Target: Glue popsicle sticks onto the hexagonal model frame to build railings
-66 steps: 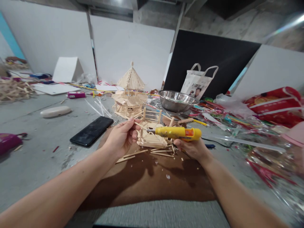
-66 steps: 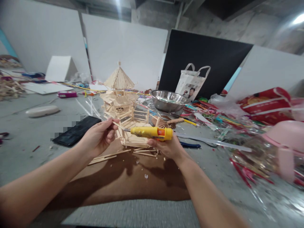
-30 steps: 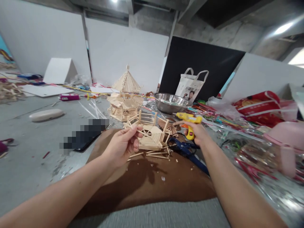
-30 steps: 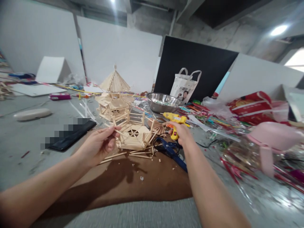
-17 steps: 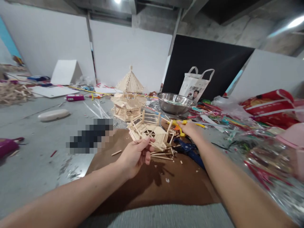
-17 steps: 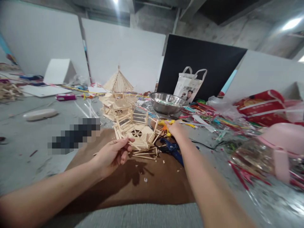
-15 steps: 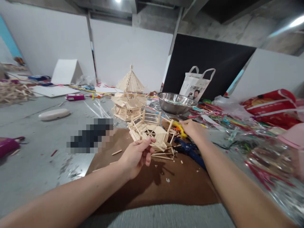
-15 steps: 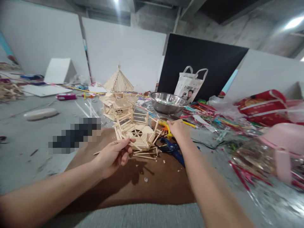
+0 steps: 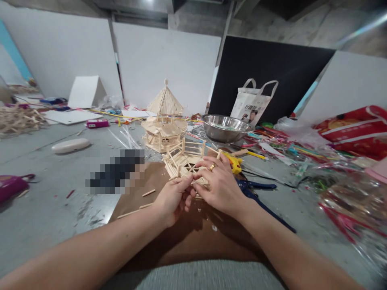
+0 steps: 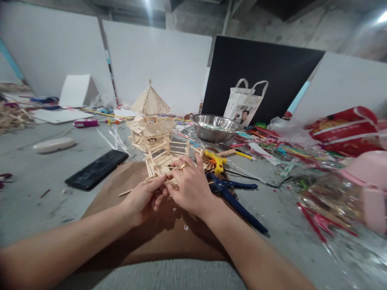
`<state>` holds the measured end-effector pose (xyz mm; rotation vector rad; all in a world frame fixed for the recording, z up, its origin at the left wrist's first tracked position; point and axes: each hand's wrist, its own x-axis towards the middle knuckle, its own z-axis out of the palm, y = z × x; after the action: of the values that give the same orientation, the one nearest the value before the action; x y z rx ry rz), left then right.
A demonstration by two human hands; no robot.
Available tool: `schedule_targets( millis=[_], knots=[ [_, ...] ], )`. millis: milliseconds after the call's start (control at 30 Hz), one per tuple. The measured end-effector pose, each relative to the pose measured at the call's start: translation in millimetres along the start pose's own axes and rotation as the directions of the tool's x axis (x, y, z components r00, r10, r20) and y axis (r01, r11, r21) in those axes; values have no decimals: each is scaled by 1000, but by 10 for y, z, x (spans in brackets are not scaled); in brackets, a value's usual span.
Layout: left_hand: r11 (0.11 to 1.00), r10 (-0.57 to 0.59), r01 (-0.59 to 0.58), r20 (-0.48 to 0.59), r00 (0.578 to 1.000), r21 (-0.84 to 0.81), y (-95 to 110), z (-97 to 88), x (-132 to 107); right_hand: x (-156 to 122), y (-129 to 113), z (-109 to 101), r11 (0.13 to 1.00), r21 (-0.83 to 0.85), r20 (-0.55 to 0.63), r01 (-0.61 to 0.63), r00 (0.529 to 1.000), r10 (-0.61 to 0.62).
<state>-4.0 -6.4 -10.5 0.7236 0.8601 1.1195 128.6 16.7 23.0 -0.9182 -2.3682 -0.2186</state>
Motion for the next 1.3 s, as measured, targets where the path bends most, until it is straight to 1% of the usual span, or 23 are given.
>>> schedule_targets(
  millis=[133, 267, 333, 400, 433, 467, 500, 567, 600, 633, 667, 700, 733, 767, 800, 833, 867, 900, 967, 1000, 1067, 1167, 1300],
  knots=[
    [1000, -14, 15, -12, 1000, 8, 3, 0, 12, -25, 38, 68, 999, -44, -16, 9, 1000, -10],
    [999, -21, 22, -24, 999, 28, 21, 17, -27, -19, 47, 62, 997, -68, -51, 31, 998, -35],
    [995, -67, 67, -1, 998, 71, 32, 33, -70, -16, 59, 55, 998, -64, -77, 5, 997, -9],
    [979, -136, 132, 19, 991, 153, 36, 52, -119, -15, 86, 56, 998, -62, -89, -28, 996, 22],
    [970, -154, 150, 9, 988, 192, 36, 64, -142, -15, 103, 60, 997, -62, -88, -40, 996, 35],
    [965, -145, 145, -15, 989, 220, 35, 76, -163, -16, 121, 64, 997, -63, -80, -48, 996, 43],
    [965, -107, 117, -56, 993, 236, 35, 88, -181, -18, 137, 70, 996, -64, -72, -54, 996, 49],
    [971, 26, 11, -152, 988, 238, 47, 108, -210, -21, 163, 83, 996, -69, -58, -57, 997, 53],
    [967, 117, -66, -196, 974, 245, 65, 110, -220, -22, 173, 91, 996, -73, -55, -53, 997, 49],
    [954, 210, -148, -228, 951, 263, 93, 105, -226, -22, 181, 98, 996, -77, -54, -46, 998, 42],
    [925, 313, -237, -243, 918, 297, 132, 88, -227, -22, 187, 106, 996, -82, -53, -37, 998, 32],
    [866, 439, -339, -235, 867, 367, 183, 58, -220, -20, 192, 114, 996, -88, -53, -27, 998, 23],
    [790, 553, -421, -220, 804, 446, 243, 14, -205, -19, 195, 122, 995, -93, -53, -20, 998, 16],
    [699, 653, -470, -213, 727, 539, 309, -44, -180, -16, 197, 129, 995, -98, -52, -17, 999, 12],
    [591, 725, -472, -174, 667, 654, 376, -112, -146, -14, 198, 135, 995, -103, -51, -17, 999, 11],
    [461, 774, -440, -106, 625, 770, 439, -187, -106, -11, 197, 139, 994, -106, -47, -16, 999, 11],
    [338, 807, -411, -36, 590, 846, 494, -263, -61, -8, 195, 141, 994, -108, -43, -16, 999, 12],
    [243, 819, -394, 30, 573, 886, 536, -334, -15, -4, 192, 142, 994, -111, -40, -15, 999, 11],
    [101, 815, -380, 142, 561, 919, 579, -443, 62, 3, 184, 141, 993, -119, -40, -9, 999, 4],
    [49, 813, -381, 185, 553, 923, 581, -476, 89, 6, 180, 140, 992, -123, -40, -4, 999, -1],
    [-28, 783, -394, 266, 563, 919, 562, -500, 116, 13, 173, 140, 992, -129, -44, 5, 999, -11],
    [-90, 735, -417, 343, 585, 904, 518, -481, 115, 19, 171, 143, 991, -134, -48, 10, 999, -17],
    [-81, 722, -427, 348, 598, 901, 497, -473, 118, 22, 179, 150, 989, -147, -48, 16, 999, -23]
  ],
)
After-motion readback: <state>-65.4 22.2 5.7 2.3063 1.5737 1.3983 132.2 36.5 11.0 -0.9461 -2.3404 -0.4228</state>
